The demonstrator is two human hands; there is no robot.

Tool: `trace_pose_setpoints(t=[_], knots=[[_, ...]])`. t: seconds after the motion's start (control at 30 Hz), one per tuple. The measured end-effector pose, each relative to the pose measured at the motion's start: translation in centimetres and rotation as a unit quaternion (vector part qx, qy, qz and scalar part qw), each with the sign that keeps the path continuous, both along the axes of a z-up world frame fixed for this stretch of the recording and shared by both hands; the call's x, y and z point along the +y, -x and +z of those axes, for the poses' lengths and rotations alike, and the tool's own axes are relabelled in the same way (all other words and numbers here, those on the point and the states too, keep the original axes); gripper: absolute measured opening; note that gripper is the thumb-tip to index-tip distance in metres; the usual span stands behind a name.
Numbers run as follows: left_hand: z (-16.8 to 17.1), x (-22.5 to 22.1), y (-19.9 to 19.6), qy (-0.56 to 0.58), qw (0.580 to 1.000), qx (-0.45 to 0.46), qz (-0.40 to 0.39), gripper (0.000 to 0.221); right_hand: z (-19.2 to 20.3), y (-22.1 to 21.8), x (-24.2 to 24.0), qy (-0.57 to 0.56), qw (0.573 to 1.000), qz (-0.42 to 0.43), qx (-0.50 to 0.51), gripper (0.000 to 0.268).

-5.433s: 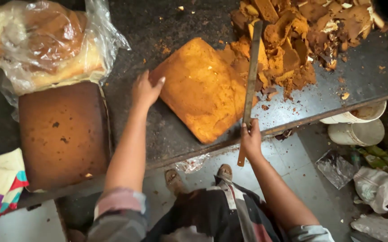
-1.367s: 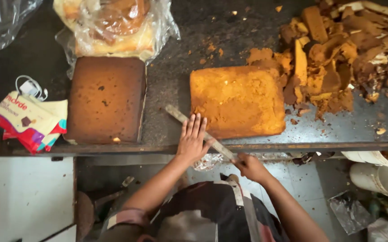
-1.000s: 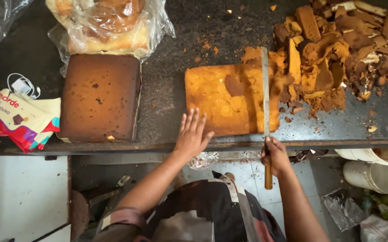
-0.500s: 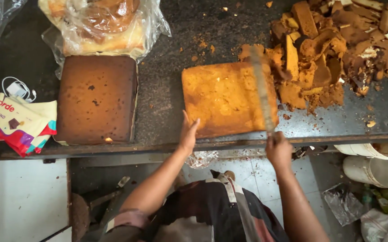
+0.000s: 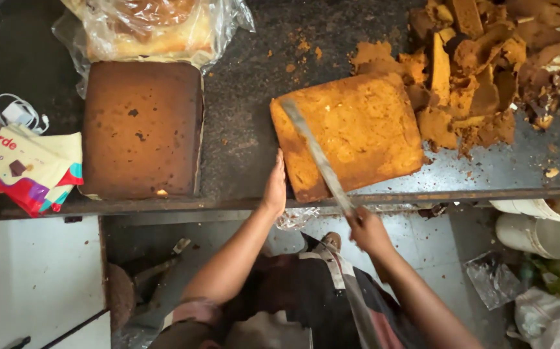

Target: The person removes two cakes from their packaging and places them on a counter. They then use a long blade to trim the top and sides of one cake, moving the scraps into a pile.

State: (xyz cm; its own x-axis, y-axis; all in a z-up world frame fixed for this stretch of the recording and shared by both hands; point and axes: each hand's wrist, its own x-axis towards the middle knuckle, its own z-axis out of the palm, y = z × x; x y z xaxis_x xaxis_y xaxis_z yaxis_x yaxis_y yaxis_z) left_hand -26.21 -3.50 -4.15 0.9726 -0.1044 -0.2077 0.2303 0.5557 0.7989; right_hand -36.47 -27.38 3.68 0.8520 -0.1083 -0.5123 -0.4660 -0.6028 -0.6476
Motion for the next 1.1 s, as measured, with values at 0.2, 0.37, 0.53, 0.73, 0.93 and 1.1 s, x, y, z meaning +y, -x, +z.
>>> trace_pose_setpoints(t=[0.2, 0.37, 0.53, 0.73, 0.93, 1.1], knots=[[1.0, 0.7, 0.5, 0.039, 0.999, 0.016, -0.018, 0.086, -3.1, -0.4, 1.1, 0.064, 0.98, 0.088, -0.169, 0.034], [1.2, 1.5, 0.7, 0.046, 0.997, 0.053, -0.04, 0.093, 0.1, 4.2, -0.6, 0.059, 0.997, 0.016, 0.04, 0.039], [0.4, 1.9, 0.9, 0.103, 0.991, 0.081, -0.029, 0.094, 1.2, -1.0, 3.5, 0.018, 0.999, 0.033, 0.014, 0.034], [-1.2, 2.0, 2.1, 0.079, 0.979, 0.183, 0.042, 0.087, 0.9, 2.8, 0.1, -0.151, 0.985, -0.034, 0.076, 0.03], [-0.3, 0.1, 2.5, -0.042, 0.969, 0.241, 0.0, 0.042, -2.1, -0.2, -5.9, -0.24, 0.942, -0.232, -0.036, 0.028], [0.6, 1.9, -1.1, -0.041, 0.992, 0.114, 0.041, 0.029, -1.6, -2.2, -10.3, -0.095, 0.959, -0.221, -0.151, 0.034]])
